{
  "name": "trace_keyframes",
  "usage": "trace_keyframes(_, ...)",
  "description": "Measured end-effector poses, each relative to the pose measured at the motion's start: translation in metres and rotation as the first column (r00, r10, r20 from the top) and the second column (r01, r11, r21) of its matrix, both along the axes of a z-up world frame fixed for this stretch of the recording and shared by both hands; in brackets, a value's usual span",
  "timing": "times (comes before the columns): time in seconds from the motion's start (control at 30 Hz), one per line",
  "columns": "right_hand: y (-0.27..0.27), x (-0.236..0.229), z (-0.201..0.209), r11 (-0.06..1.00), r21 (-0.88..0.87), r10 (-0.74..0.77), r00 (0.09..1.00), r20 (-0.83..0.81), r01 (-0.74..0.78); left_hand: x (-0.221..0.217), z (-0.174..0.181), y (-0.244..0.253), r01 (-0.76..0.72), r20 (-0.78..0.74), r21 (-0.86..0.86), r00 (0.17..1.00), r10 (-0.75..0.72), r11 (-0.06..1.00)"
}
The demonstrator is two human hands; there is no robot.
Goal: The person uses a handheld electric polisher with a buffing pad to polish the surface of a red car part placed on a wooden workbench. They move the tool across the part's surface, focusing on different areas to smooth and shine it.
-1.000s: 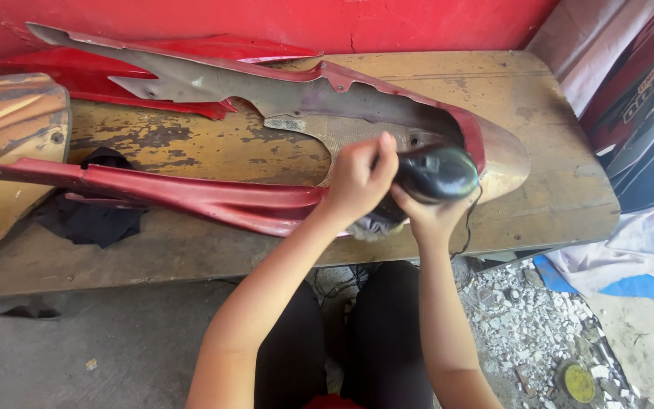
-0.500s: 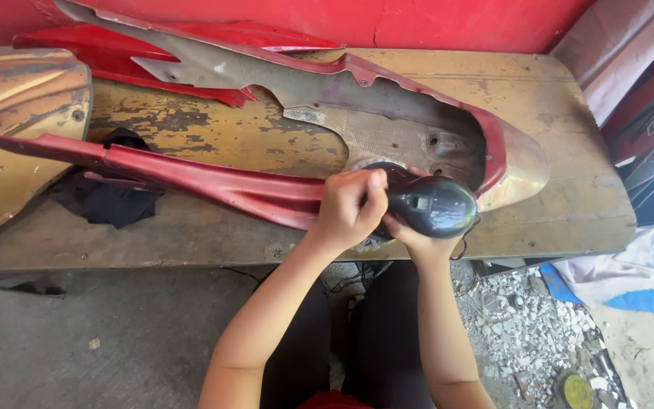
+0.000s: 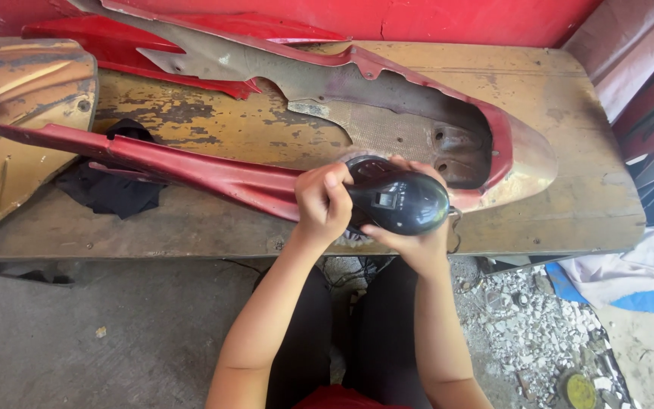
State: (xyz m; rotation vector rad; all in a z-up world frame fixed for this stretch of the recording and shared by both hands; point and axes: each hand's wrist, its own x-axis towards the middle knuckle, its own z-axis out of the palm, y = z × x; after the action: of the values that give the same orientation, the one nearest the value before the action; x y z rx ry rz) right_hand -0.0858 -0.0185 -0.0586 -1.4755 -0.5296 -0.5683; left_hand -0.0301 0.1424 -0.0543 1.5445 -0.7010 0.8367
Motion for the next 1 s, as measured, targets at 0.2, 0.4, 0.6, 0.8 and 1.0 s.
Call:
trace_keyframes(0.2,-0.007,-0.007,-0.027,0.994,0.032,-0.105,0.993,0.054,0.103,-0.013,-0.006,-0.018,0.030,0.101,0.009,0.994,-0.031,1.000)
trace_keyframes(0.4,-0.026,-0.003,-0.061,0.987,0.041,-0.159,0.946,0.281,0.154,-0.041,0.011,-0.018,0.102,0.180,0.089,0.977,-0.117,0.991)
trace_keyframes(0.6,-0.009,0.002,-0.022,0.990,-0.024,-0.137,0.982,0.128,0.141,-0.026,0.006,-0.010,0.125,0.027,-0.065,0.992,-0.124,0.990)
trace_keyframes(0.8,-0.028,-0.007,-0.042,0.982,-0.037,-0.170,0.945,0.280,0.188,-0.042,0.007,-0.021,0.111,0.053,-0.059,0.993,-0.108,0.992)
trace_keyframes(1.0,-0.049,-0.009,-0.075,0.945,0.108,-0.326,0.924,0.203,0.309,-0.040,0.013,-0.037,0.177,0.099,0.007,0.979,-0.177,0.984)
